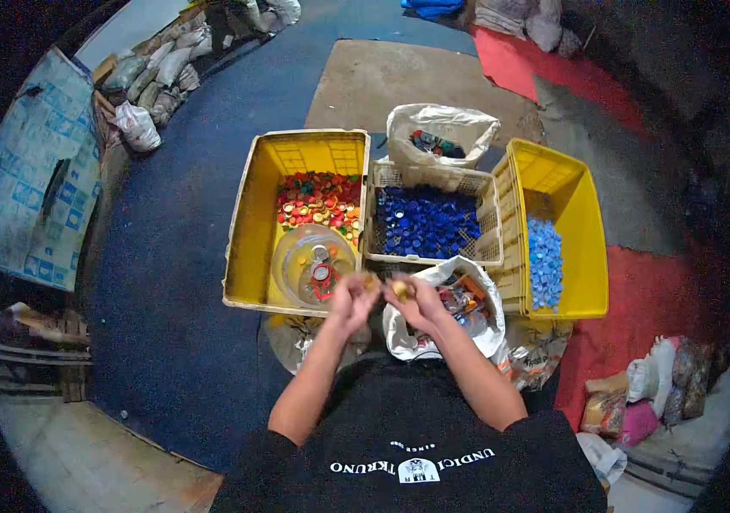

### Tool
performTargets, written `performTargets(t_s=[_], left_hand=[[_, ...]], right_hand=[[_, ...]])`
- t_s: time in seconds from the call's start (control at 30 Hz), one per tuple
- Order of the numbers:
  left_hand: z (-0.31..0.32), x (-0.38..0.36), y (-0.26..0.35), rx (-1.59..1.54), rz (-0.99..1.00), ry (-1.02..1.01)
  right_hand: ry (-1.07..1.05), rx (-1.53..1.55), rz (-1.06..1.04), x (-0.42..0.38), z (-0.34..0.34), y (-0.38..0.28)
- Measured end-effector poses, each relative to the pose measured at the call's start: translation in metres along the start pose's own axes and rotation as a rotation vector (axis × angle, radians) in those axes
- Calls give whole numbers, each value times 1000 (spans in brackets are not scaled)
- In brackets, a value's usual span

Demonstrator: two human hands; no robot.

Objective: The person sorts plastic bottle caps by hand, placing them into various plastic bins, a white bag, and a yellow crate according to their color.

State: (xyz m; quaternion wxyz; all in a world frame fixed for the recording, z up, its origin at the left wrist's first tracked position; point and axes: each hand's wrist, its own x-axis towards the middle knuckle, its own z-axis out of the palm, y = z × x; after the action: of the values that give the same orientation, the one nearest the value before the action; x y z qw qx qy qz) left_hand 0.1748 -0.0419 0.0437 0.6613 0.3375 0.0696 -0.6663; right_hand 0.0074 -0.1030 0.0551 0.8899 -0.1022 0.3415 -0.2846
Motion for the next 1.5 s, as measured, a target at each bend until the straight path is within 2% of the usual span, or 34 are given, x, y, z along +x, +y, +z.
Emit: performTargets(t_s=[0.03, 0.07, 0.1, 0.13, 0.17, 0.2, 0.3, 0.33, 0.43, 0.5, 0.53, 0.63, 0.73, 0.8, 0.87, 0.9, 0.93, 0.97, 1.0, 1.03, 1.07, 1.13, 1.17, 1.2, 1.27, 1.3, 1.33, 1.4, 1.47, 1.5], left_hand=[[17, -5, 29, -98, 59, -85], [34, -3, 55, -49, 78, -65], [41, 4, 73, 6, 212, 63], [50, 7, 86, 5, 215, 66], [60, 7, 98, 201, 414, 101], [66, 5, 104, 400, 610, 133], [45, -1, 106, 493, 545, 86], [27, -2, 97, 563, 484, 89], [-36, -8, 51, 598, 313, 136], [-42, -38, 20, 473, 114, 185], [-53, -43, 3, 474, 84, 174], [-67, -53, -36, 600, -86, 176], [-50, -46, -62, 997, -258, 81], [-77, -4, -86, 1400, 58, -7], [-67, 24, -90, 1581, 167, 79], [-50, 26, -92, 1523, 200, 124], [-35, 29, -93, 1534, 217, 133], [-21, 31, -95, 1647, 82, 119], [-14, 32, -96, 1753, -67, 111], [-9, 31, -98, 2015, -42, 75], [-6, 29, -99, 2022, -41, 92], [17, 18, -97, 1945, 51, 263], [12, 14, -97, 1907, 214, 198], [1, 13, -98, 1912, 220, 219], [-13, 15, -102, 1891, 255, 168], [-9, 7, -103, 1861, 173, 176], [-15, 4, -105, 1805, 186, 139], [-23, -3, -112, 1725, 250, 138], [-23, -10, -116, 1722, 193, 158], [-24, -11, -120, 1625, 172, 167]], right_hand=[[-78, 50, -46, 10, 32, -11], [-155, 104, -89, 13, 64, -21], [-112, 64, -109, 2, 103, -32], [-68, 26, -130, -4, 132, -38], [53, -21, -183, 9, 136, -34], [56, -21, -181, 15, 129, -29], [-31, -456, -230, 26, 69, -14], [75, -495, -164, 13, 58, -9], [308, -482, -21, -21, -18, 6], [381, -433, -38, -65, -55, 3], [425, -401, -51, -87, -67, 1], [603, -290, -113, -131, -110, -5], [662, -221, -162, -143, -133, -11], [551, -386, -205, -140, -142, -15], [558, -788, -92, -127, -141, -25], [479, -972, -115, -120, -148, -26], [390, -1154, -147, -108, -153, -30], [371, -1149, -159, -97, -157, -34], [338, -1340, -193, -89, -161, -36], [304, -1530, -224, -83, -167, -35], [289, -1525, -226, -76, -171, -35], [748, -1608, -525, -53, -189, -37], [874, -1618, -577, -41, -198, -34], [853, -1613, -581, -33, -204, -39], [738, -1478, -248, -14, -213, -58], [661, -1486, -235, -3, -225, -59], [674, -1478, -232, 6, -234, -57], [652, -1378, -23, 25, -245, -64], [666, -1363, -36, 4, -225, -59], [664, -1511, -180, -3, -218, -52]])
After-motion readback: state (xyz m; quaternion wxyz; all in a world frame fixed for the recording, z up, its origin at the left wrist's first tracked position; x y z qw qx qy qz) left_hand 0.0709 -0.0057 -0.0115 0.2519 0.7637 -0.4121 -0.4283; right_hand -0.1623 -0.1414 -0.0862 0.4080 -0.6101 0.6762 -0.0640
